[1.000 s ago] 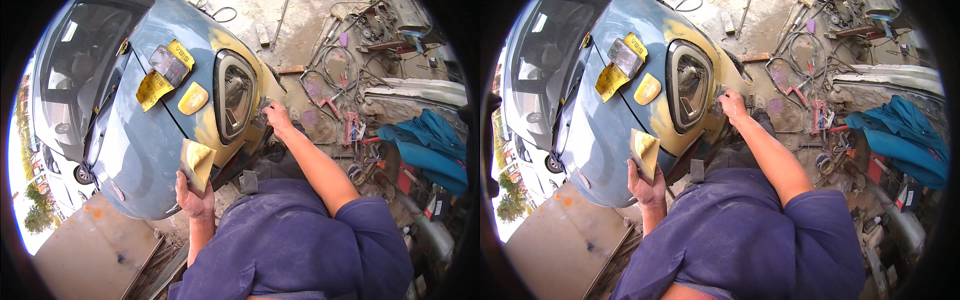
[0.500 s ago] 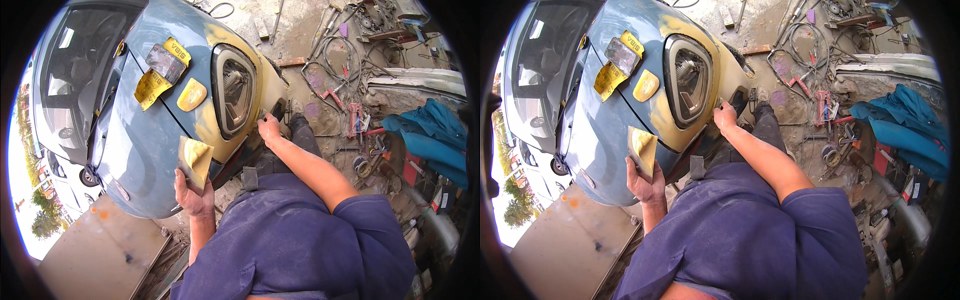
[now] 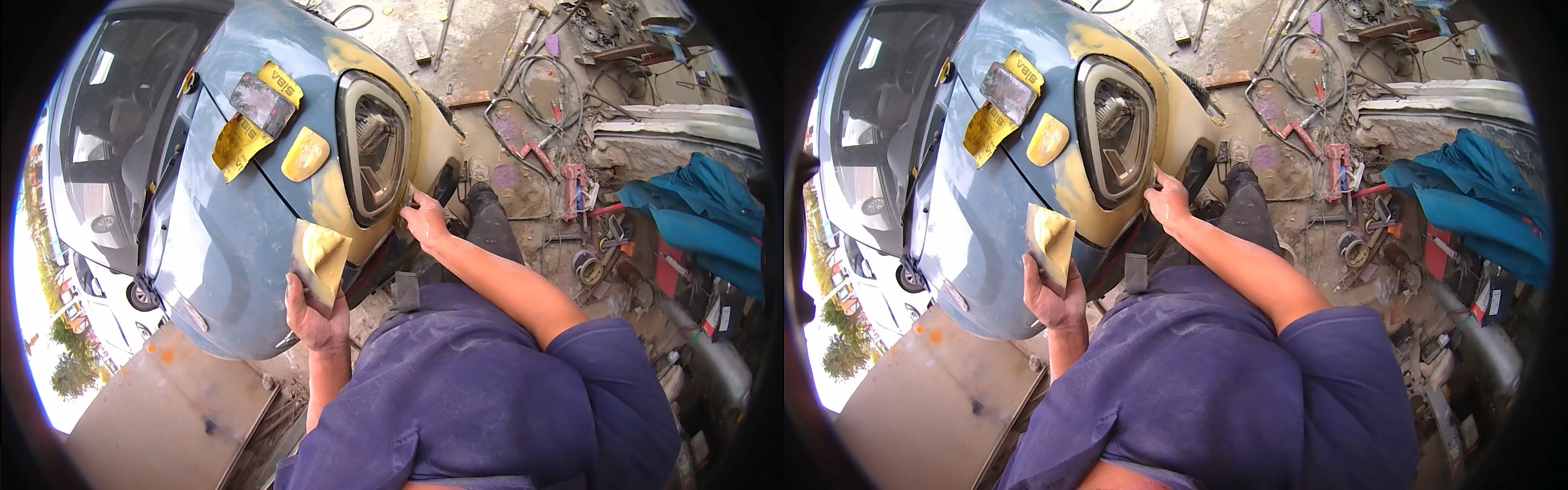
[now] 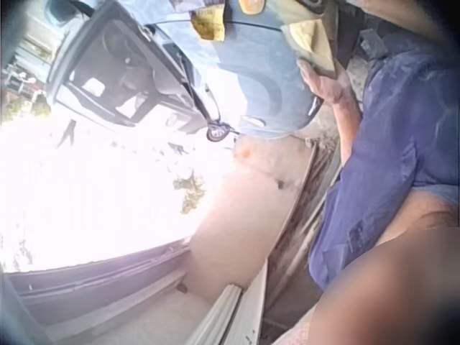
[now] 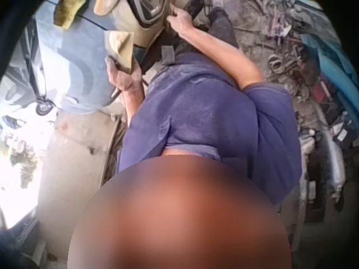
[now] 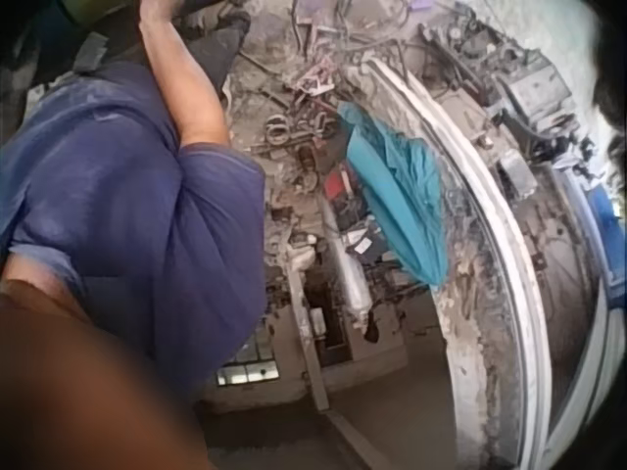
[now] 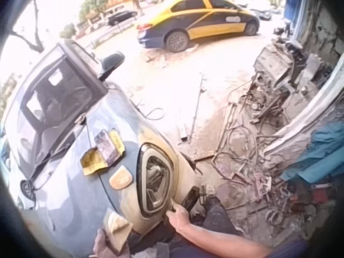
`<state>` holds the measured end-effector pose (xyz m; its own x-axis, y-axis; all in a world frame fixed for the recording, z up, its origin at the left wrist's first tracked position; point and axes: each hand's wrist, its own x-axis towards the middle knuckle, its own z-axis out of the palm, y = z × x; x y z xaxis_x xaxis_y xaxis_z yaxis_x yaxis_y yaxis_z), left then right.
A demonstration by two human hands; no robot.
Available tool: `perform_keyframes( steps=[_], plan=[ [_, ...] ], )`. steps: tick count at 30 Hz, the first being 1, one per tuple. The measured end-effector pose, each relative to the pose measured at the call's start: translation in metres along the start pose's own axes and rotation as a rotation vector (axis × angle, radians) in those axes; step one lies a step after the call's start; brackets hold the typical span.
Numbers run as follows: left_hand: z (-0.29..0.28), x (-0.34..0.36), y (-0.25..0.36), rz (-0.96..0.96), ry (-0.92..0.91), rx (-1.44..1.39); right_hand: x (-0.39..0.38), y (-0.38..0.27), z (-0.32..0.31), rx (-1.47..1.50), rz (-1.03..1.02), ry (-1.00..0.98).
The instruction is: The person applies yellow body filler to the front bumper of a car using a metal spreader. They repeatedly scoop filler from the spreader and smooth it onto the bumper surface around the headlight and grille area.
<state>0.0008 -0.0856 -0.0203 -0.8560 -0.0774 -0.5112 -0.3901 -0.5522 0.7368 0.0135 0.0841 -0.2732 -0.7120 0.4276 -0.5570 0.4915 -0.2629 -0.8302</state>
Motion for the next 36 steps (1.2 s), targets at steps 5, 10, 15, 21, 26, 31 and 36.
perform_keyframes(
  steps=[5,10,15,21,26,31,36],
  plan=[
    [0.004,-0.004,0.004,0.010,-0.008,0.019,0.005,0.022,-0.025,0.061,0.151,0.063],
    [-0.009,-0.007,0.006,0.028,0.010,-0.001,0.032,0.015,-0.021,-0.080,0.205,0.067],
    [-0.020,-0.011,0.004,0.042,-0.007,-0.027,0.039,-0.008,0.003,0.000,0.170,0.069],
    [-0.017,-0.013,-0.005,0.012,0.006,-0.037,0.019,-0.007,0.005,0.026,0.091,0.018],
    [-0.014,-0.009,-0.010,-0.028,-0.008,-0.046,0.014,0.014,-0.040,-0.005,0.157,0.102],
    [-0.011,-0.007,-0.017,-0.060,-0.133,-0.031,-0.017,-0.013,-0.118,0.310,0.163,0.053],
    [0.011,-0.013,-0.030,-0.042,-0.200,-0.092,-0.064,-0.123,-0.146,-0.006,-0.247,-0.102]
  ],
)
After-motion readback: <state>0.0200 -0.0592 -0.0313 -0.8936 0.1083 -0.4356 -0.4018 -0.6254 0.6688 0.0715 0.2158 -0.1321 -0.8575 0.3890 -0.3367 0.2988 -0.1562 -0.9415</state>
